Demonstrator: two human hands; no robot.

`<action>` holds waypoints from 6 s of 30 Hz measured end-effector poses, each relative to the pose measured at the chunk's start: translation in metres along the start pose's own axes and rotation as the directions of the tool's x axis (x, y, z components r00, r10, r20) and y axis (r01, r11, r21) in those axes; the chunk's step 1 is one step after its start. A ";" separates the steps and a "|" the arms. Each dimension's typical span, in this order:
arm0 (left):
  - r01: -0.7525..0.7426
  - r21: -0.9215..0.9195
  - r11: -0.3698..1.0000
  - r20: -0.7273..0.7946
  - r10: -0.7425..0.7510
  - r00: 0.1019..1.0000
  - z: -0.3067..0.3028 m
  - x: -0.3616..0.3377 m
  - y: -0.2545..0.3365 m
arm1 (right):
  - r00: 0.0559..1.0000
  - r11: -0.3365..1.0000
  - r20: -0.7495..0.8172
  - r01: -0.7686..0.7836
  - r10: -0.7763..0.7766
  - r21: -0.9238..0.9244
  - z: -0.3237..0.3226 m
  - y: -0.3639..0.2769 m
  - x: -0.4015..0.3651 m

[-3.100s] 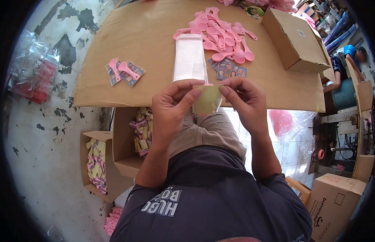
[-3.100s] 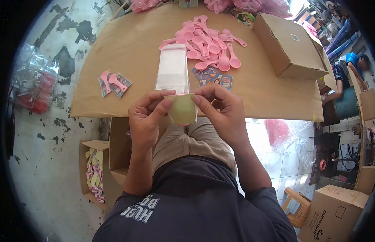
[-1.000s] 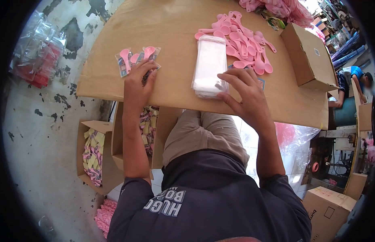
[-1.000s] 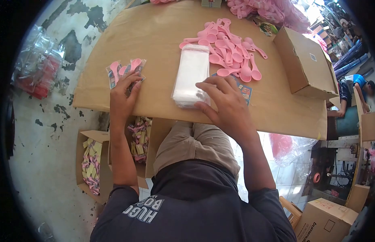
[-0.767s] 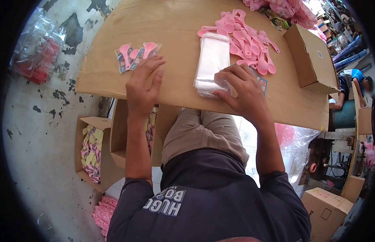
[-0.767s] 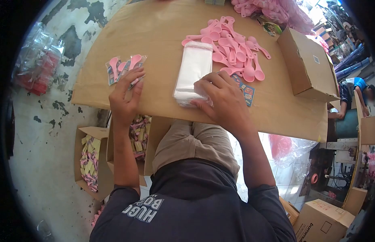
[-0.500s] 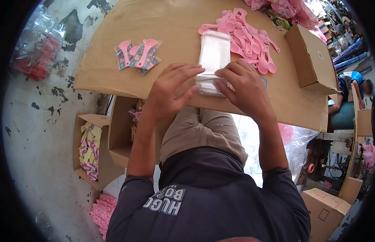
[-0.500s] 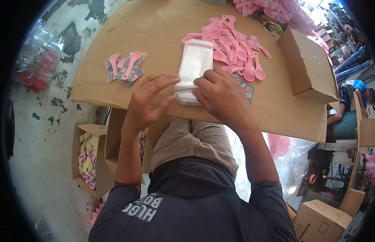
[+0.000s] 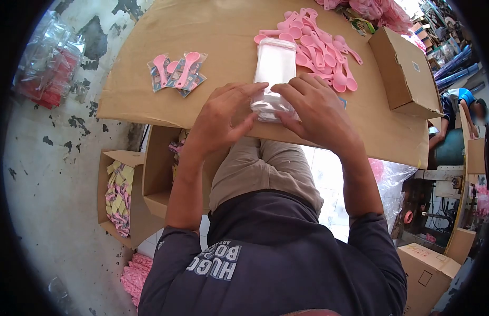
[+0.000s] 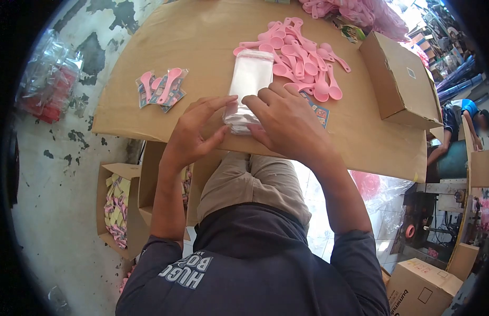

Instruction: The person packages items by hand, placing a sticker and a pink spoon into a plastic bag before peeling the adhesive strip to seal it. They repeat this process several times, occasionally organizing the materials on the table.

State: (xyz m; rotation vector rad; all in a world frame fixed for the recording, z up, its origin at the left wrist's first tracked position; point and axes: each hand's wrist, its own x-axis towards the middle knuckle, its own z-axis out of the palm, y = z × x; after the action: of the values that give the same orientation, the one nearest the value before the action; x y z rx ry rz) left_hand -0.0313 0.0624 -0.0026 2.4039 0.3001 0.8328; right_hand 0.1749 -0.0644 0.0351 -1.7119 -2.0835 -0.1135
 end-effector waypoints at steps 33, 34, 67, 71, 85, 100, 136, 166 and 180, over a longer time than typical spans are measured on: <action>0.136 -0.080 0.987 -0.143 -0.147 0.979 0.013 0.018 -0.008 | 0.993 0.984 -0.108 -0.024 0.043 0.176 0.022 0.037 0.013; 0.179 -0.120 0.977 -0.141 -0.195 0.971 0.013 0.019 -0.007 | 0.993 0.984 -0.103 -0.041 0.059 0.173 0.022 0.037 0.012; 0.014 -0.156 0.988 -0.526 -0.095 0.845 0.017 0.023 0.021 | 0.850 0.857 -0.466 0.034 0.246 0.515 -0.088 0.035 0.028; -0.088 -0.553 0.828 -0.263 -0.074 0.962 -0.006 0.047 0.027 | 0.949 0.823 -0.282 0.045 0.143 0.567 -0.093 0.032 0.023; 0.325 -0.943 0.075 0.295 -0.269 0.917 0.025 0.028 0.074 | 0.969 0.776 -0.204 0.019 0.142 0.630 -0.052 0.004 0.031; -0.217 -0.974 -0.059 -0.162 -0.482 0.861 0.040 0.029 0.065 | 0.878 0.282 0.127 -0.282 0.462 0.917 -0.005 -0.045 -0.052; -0.185 -0.880 0.438 -0.421 -0.540 0.729 0.060 0.021 0.085 | 0.788 0.016 0.066 -0.095 0.612 0.995 0.015 -0.044 -0.052; -0.170 -0.903 0.394 -0.387 -0.573 0.723 0.064 0.019 0.086 | 0.752 -0.164 0.094 0.019 0.652 0.986 0.022 -0.044 -0.056; -0.156 -0.918 0.364 -0.350 -0.565 0.747 0.066 0.015 0.086 | 0.774 -0.101 0.095 -0.040 0.627 0.994 0.016 -0.049 -0.059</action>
State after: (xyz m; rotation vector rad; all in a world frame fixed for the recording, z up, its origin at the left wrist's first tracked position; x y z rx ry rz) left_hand 0.0239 -0.0307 0.0128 0.9011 0.2882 1.2289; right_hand 0.1324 -0.1238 0.0085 -0.9432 -0.6566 0.9292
